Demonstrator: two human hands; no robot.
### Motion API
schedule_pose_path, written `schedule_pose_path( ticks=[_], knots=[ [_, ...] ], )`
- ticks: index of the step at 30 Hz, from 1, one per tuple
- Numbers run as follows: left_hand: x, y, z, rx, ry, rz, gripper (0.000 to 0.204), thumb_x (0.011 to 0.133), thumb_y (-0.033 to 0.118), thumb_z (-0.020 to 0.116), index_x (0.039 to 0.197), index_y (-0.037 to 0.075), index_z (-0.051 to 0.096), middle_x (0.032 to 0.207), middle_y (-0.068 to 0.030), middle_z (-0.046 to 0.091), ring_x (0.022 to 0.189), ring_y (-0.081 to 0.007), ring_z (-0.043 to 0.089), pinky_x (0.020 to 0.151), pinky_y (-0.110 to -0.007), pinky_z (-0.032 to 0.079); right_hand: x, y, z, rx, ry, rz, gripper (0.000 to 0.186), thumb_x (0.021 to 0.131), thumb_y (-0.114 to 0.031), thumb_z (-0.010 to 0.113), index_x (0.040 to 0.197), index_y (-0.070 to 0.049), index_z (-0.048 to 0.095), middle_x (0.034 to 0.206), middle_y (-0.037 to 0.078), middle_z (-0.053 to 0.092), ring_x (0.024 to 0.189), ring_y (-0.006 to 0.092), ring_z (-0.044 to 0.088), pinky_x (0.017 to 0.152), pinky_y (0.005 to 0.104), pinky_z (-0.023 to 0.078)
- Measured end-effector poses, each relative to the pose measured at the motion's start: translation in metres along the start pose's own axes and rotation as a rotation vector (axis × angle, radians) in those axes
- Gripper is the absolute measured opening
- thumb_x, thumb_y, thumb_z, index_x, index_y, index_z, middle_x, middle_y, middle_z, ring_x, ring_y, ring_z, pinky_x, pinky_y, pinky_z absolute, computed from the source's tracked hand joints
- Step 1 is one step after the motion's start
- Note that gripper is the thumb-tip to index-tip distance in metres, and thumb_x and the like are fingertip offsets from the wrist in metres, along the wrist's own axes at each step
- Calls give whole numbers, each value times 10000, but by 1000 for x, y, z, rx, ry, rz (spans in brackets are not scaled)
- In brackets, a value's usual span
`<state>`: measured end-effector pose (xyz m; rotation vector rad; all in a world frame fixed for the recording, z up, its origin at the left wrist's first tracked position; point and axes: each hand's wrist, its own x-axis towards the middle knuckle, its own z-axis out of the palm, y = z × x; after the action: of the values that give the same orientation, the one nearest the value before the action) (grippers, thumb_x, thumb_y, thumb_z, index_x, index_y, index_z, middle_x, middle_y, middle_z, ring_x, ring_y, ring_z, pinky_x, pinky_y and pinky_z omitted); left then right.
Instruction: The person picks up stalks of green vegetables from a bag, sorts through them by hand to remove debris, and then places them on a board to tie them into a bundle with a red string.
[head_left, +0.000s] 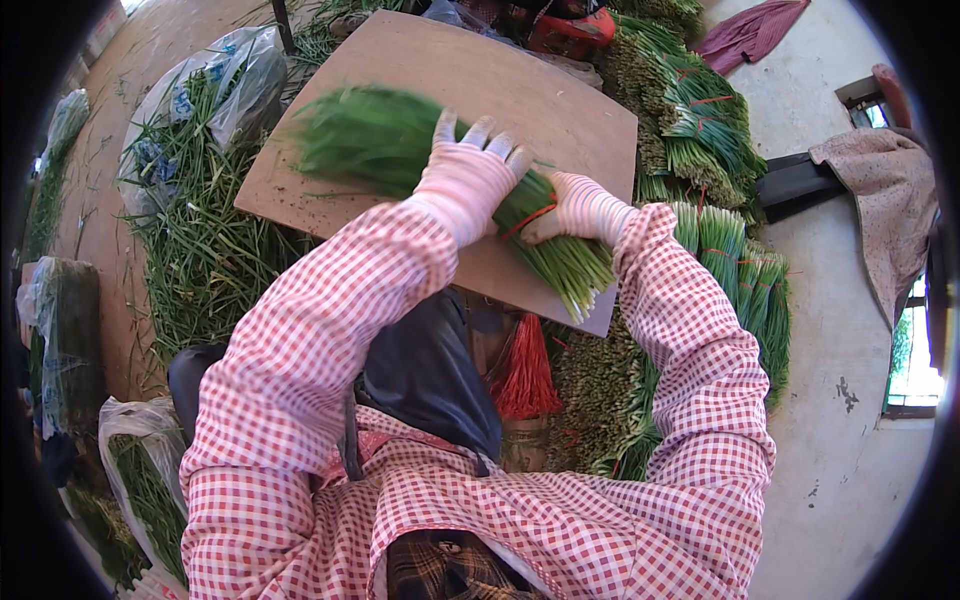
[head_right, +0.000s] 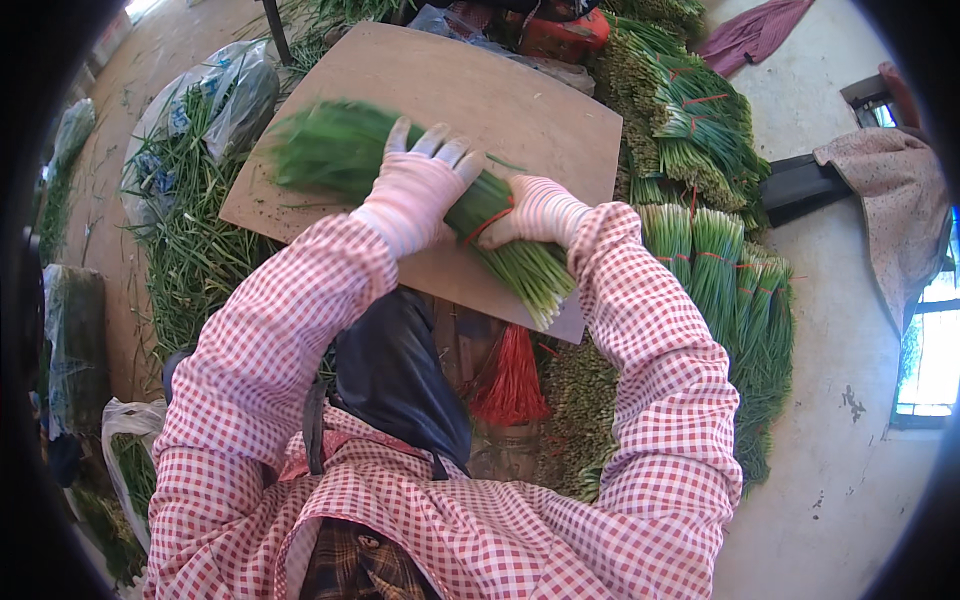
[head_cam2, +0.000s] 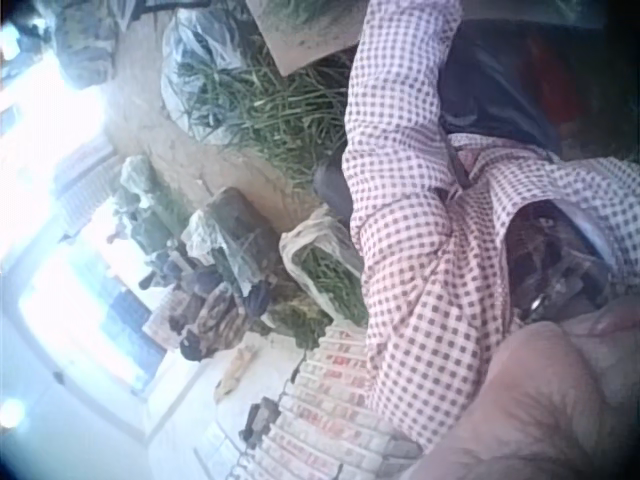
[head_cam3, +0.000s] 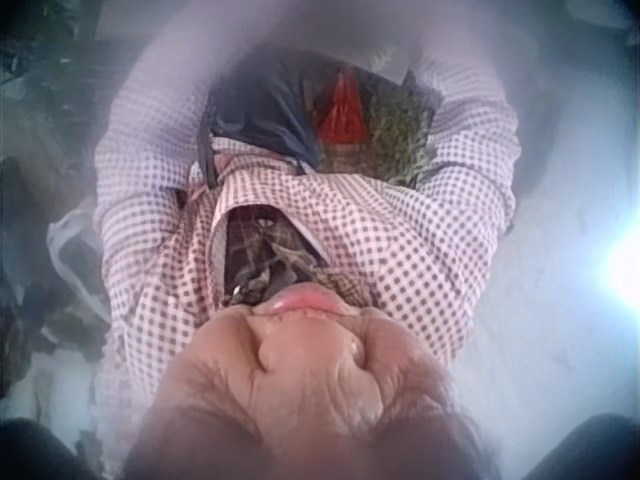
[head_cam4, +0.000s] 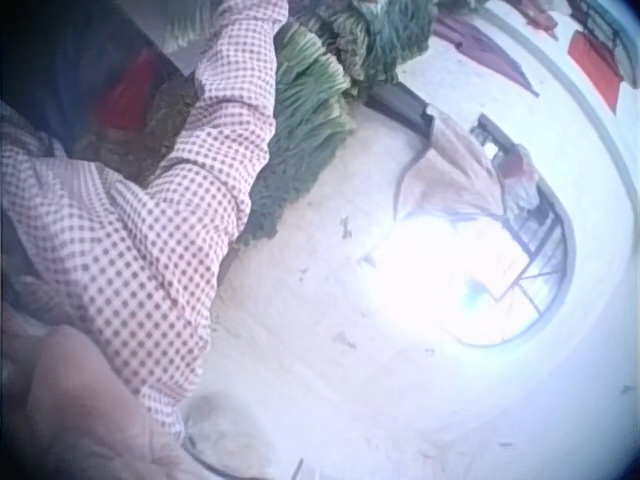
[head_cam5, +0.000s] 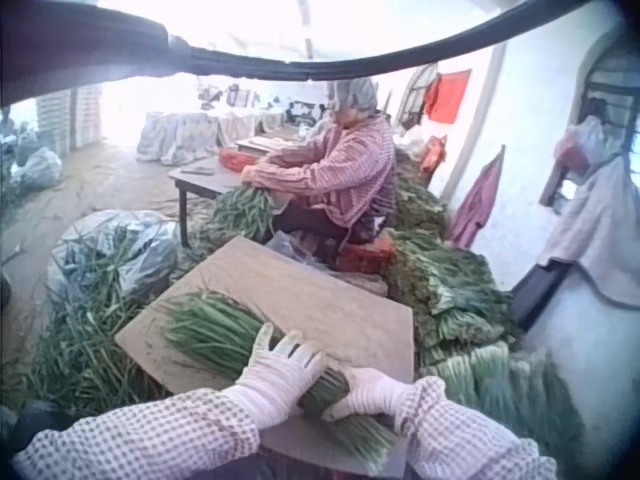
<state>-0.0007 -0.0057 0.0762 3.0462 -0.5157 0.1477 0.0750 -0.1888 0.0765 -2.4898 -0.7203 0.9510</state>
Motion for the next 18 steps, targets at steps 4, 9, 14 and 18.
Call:
schedule_pose_path(
  ticks=[4,9,14,18],
  knots=[
    [-69,29,30,-757,299,-190,1001,588,303,902,1391,16,378,1334,-197,491,1276,-333,458,1098,-472,336,-41,16,22,1039,-118,85,497,738,-192,819,1167,-41,618,1018,103,691,936,236,677,826,393,554],
    [-87,80,37,-2059,-279,-559,1197,531,270,967,1427,-3,222,1315,-183,479,1208,-276,509,1026,-376,432,-68,8,65,1333,114,33,577,750,-220,825,1223,-14,565,1085,133,676,934,249,678,852,394,555],
    [-94,98,59,-2020,88,-263,1145,606,350,922,1433,28,199,1335,-149,471,1227,-222,499,1041,-363,426,-86,-34,99,1164,594,-149,735,693,-219,874,1270,21,487,1139,115,647,1013,221,634,906,370,518],
    [-78,74,31,-2535,-118,-132,1127,614,307,905,1474,131,196,1430,-64,422,1324,-216,388,1135,-426,284,-86,-44,101,1202,710,-511,981,624,-121,913,1393,1,317,1243,113,590,1127,226,580,971,372,488]
  ],
)
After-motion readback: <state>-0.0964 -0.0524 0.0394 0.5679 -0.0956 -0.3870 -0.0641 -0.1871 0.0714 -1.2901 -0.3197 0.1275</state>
